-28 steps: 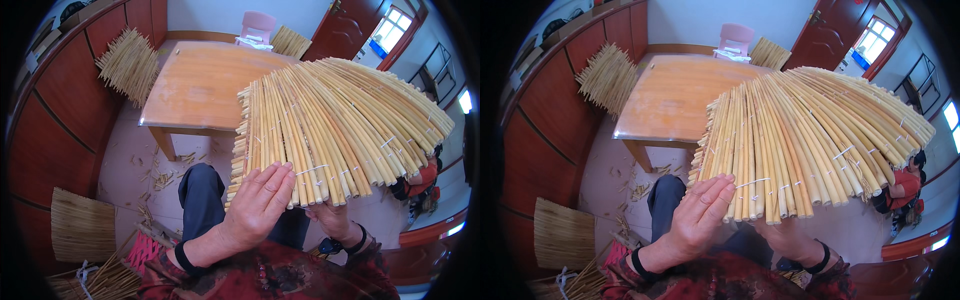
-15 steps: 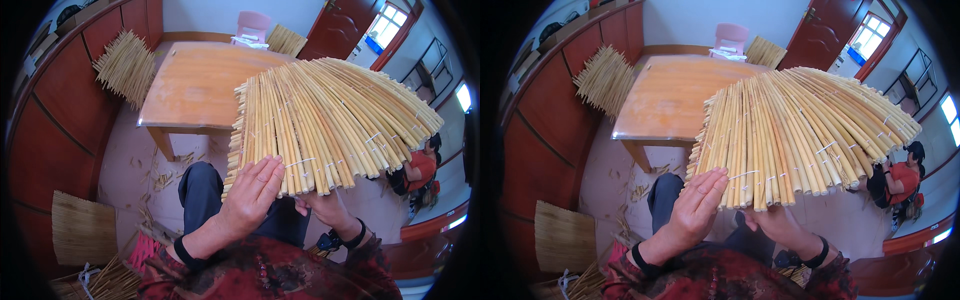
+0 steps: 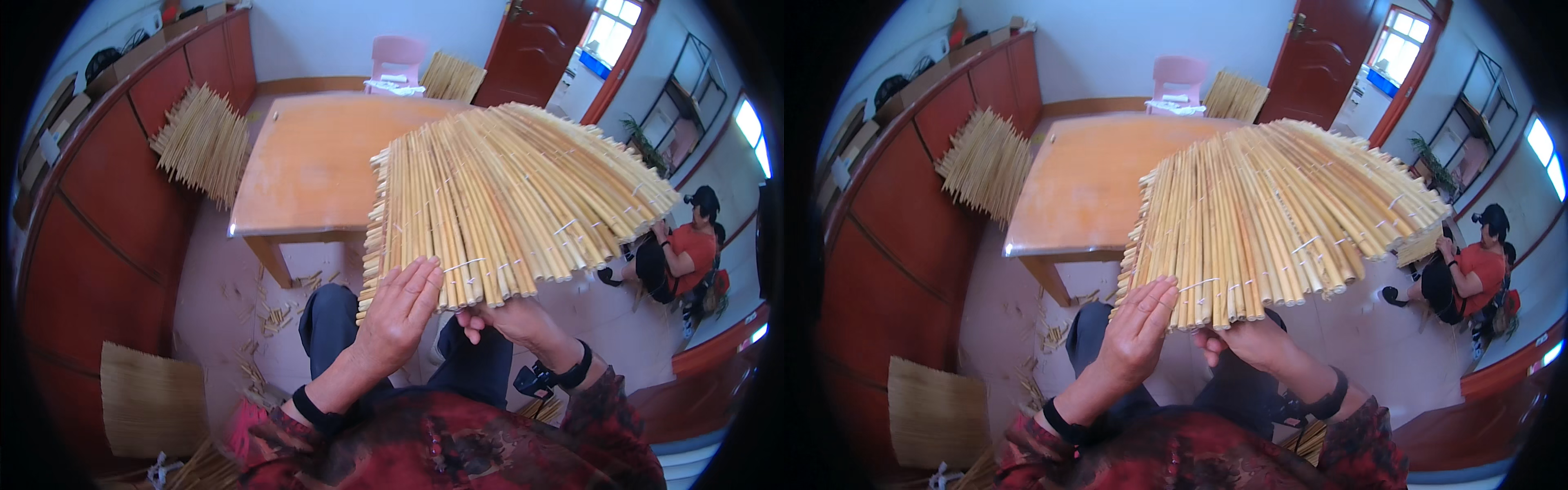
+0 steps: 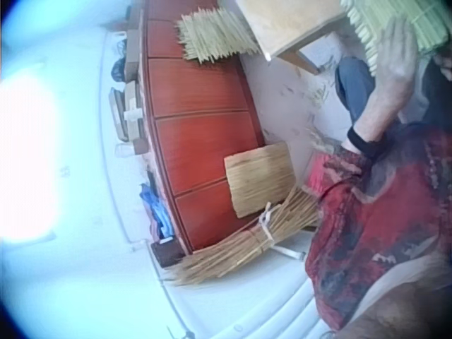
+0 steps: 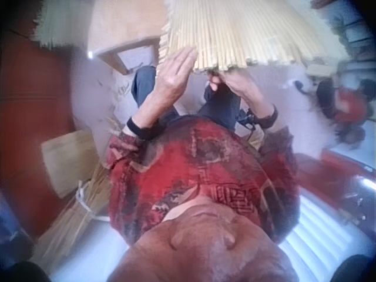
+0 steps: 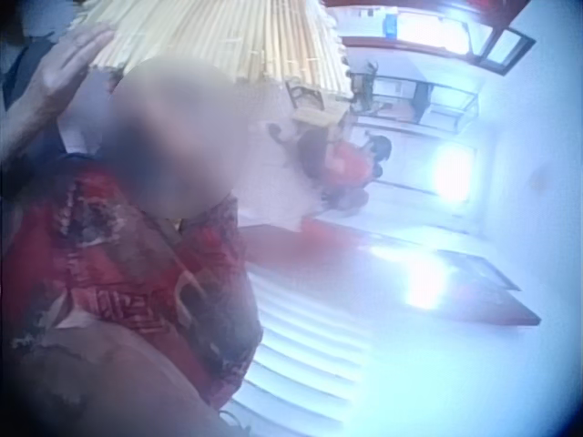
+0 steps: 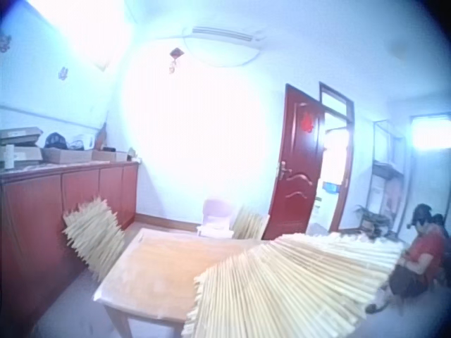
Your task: The person weaves a mat by threading a string through bamboo reeds, using scissors to cut the string and a needle to guide it.
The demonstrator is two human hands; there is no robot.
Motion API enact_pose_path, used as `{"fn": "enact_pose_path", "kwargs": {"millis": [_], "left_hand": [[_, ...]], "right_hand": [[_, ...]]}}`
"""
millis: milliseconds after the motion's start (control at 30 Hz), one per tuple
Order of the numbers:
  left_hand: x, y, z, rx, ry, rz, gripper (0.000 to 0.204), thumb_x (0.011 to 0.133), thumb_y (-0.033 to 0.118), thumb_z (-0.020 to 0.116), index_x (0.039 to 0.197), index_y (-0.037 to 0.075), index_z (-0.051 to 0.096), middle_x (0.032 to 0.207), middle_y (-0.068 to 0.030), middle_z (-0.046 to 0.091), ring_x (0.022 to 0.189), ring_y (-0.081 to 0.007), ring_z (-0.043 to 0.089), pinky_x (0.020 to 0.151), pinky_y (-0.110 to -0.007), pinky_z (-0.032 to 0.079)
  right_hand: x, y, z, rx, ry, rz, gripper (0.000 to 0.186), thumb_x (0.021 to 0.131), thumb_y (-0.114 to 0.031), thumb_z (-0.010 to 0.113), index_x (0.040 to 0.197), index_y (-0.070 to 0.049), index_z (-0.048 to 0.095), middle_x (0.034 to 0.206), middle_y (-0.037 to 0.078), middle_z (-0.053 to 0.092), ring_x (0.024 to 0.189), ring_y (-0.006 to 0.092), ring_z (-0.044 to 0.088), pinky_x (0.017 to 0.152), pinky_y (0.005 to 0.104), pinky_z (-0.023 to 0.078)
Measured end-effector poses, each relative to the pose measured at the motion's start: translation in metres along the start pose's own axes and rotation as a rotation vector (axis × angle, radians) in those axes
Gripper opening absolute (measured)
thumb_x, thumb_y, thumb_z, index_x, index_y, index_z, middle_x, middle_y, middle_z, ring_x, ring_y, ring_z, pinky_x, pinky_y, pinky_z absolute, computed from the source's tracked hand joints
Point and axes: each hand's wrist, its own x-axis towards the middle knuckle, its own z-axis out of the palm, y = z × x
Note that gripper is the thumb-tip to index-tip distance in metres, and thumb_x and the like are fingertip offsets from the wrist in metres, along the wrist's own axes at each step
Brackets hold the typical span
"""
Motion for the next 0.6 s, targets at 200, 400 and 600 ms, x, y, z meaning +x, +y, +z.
{"fn": "enact_pose_path", "kwargs": {"millis": [200, 400, 600], "left_hand": [[-0.004, -0.006, -0.001, 0.173, -0.216, 0.031, 0.041, 0.073, 0.003, 0.053, 0.113, -0.004, 0.05, 0.117, -0.0168, 0.052, 0.108, -0.03, 0.052, 0.09, -0.043, 0.04], [-0.018, -0.03, -0.001, 0.394, -0.482, 0.088, 0.04, 0.078, 0.009, 0.048, 0.116, -0.001, 0.047, 0.124, -0.0155, 0.047, 0.115, -0.029, 0.045, 0.093, -0.044, 0.035], [-0.064, -0.057, 0.006, 0.401, -0.54, 0.103, 0.039, 0.076, 0.012, 0.051, 0.114, 0.002, 0.049, 0.123, -0.011, 0.049, 0.116, -0.0275, 0.045, 0.096, -0.046, 0.032]], "right_hand": [[0.03, 0.063, -0.05, -0.838, 0.09, -0.474, 0.029, 0.086, -0.015, 0.053, 0.113, -0.006, 0.05, 0.103, 0.01, 0.059, 0.091, 0.0199, 0.058, 0.082, 0.0327, 0.047], [0.096, 0.149, -0.03, -0.478, 0.113, -0.256, 0.037, 0.087, -0.022, 0.052, 0.121, -0.01, 0.047, 0.12, 0.011, 0.05, 0.113, 0.0211, 0.045, 0.095, 0.0354, 0.039], [0.107, 0.224, 0.004, -0.463, 0.084, -0.428, 0.028, 0.085, -0.02, 0.052, 0.11, -0.007, 0.053, 0.105, 0.009, 0.057, 0.099, 0.0211, 0.053, 0.083, 0.036, 0.044]]}}
